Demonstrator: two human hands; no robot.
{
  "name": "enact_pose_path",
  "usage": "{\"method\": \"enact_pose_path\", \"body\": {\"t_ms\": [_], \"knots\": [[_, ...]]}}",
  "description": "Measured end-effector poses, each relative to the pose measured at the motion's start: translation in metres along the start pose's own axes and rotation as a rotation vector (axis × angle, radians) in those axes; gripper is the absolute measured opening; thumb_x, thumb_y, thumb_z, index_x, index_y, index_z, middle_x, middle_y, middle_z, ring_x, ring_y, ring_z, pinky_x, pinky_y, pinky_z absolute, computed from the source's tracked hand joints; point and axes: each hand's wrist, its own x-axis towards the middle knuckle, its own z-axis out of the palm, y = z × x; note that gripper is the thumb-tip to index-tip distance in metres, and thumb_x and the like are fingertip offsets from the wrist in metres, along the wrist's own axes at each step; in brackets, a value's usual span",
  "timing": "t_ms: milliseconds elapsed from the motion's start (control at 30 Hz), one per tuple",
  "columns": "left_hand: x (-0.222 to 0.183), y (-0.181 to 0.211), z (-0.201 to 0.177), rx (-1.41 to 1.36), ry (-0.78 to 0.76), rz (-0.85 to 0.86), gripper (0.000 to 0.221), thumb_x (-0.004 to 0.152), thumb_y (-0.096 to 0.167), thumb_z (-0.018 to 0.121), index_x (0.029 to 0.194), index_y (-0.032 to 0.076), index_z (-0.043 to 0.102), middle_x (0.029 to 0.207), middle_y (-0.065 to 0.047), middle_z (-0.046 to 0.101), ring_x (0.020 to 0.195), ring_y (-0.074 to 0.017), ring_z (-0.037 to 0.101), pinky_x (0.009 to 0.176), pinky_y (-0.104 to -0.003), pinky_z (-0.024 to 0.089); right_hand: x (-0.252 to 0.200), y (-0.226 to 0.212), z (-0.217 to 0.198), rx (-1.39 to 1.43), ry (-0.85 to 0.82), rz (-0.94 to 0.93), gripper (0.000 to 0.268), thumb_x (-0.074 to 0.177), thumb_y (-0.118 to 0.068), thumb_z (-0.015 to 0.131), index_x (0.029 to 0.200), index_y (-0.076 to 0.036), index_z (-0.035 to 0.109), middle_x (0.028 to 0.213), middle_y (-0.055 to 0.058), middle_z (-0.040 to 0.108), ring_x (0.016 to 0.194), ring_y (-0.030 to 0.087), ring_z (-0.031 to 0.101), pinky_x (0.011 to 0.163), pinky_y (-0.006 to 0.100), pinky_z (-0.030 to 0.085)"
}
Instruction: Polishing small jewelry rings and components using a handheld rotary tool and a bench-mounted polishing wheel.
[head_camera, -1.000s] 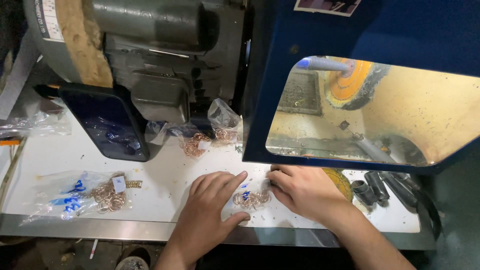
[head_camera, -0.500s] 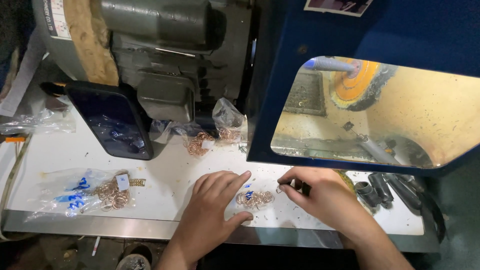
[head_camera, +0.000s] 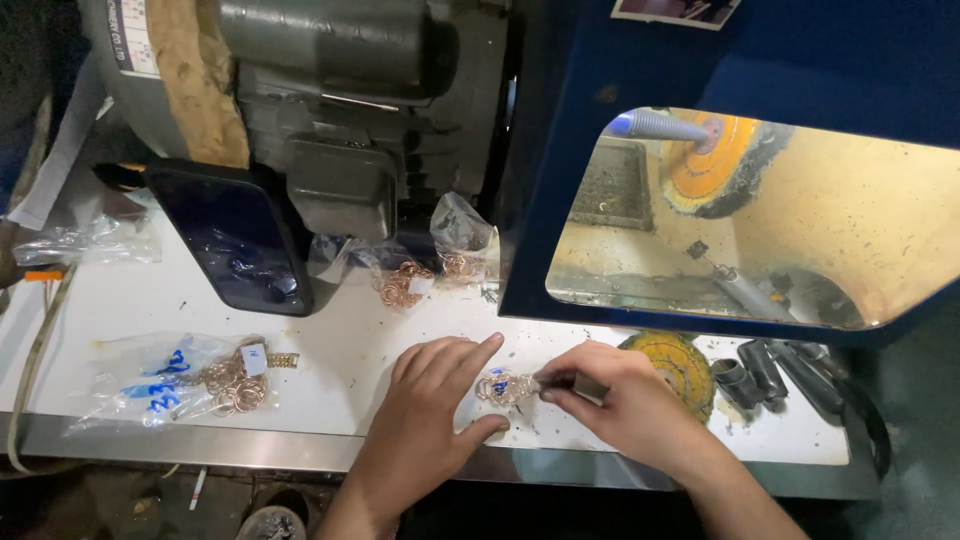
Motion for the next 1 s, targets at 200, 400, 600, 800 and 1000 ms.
{"method": "enact_pose_path", "body": {"t_ms": [200,400,600,800,1000], "knots": [[-0.011,-0.007,0.012,-0.018,0.160,0.161,0.098,0.088,0.038,0.084,0.162,0.019,0.022,0.141,-0.009,0.061,0.126,-0.0315,0.058,0.111,-0.055,0.039,-0.008,-0.065,-0.015,-0.028,0.222,-0.479,0.011,0.089,-0.015,0.074,0.093,-0.013,0.064,0.081,-0.004,0.074,0.070,0.016,0.072,0.070,0.029,0.055],[-0.008,0.039,-0.017,-0.554,-0.049,-0.284,0.074,0.096,0.024,0.059,0.162,0.021,0.026,0.138,-0.013,0.068,0.112,-0.0314,0.073,0.091,-0.038,0.053,-0.005,-0.108,-0.038,-0.084,0.280,-0.638,0.021,0.088,-0.016,0.078,0.102,-0.011,0.064,0.099,0.006,0.076,0.088,0.023,0.076,0.081,0.035,0.061],[-0.008,0.036,-0.018,-0.836,-0.059,-0.255,0.081,0.098,0.034,0.057,0.164,0.019,0.013,0.135,-0.013,0.070,0.114,-0.0216,0.068,0.101,-0.034,0.048,0.001,-0.089,-0.035,-0.369,0.135,-0.556,0.051,0.090,-0.032,0.077,0.133,-0.009,0.062,0.124,0.008,0.073,0.107,0.027,0.068,0.089,0.042,0.051],[-0.004,0.047,-0.028,-0.832,-0.175,-0.509,0.074,0.085,0.033,0.073,0.155,0.031,0.047,0.134,0.000,0.074,0.123,-0.0133,0.068,0.097,-0.027,0.054,-0.013,-0.100,-0.039,-0.033,0.320,-0.240,0.032,0.084,-0.020,0.080,0.114,-0.014,0.071,0.088,-0.001,0.077,0.074,0.010,0.072,0.073,0.025,0.058],[-0.020,0.037,-0.021,-0.995,-0.087,-0.493,0.073,0.090,0.018,0.072,0.155,0.027,0.043,0.125,-0.013,0.079,0.121,-0.0186,0.077,0.107,-0.031,0.053,-0.023,-0.058,-0.007,0.235,0.155,-0.095,0.084,0.077,-0.021,0.083,0.149,-0.011,0.041,0.116,0.008,0.073,0.072,0.015,0.069,0.079,0.032,0.063]]}}
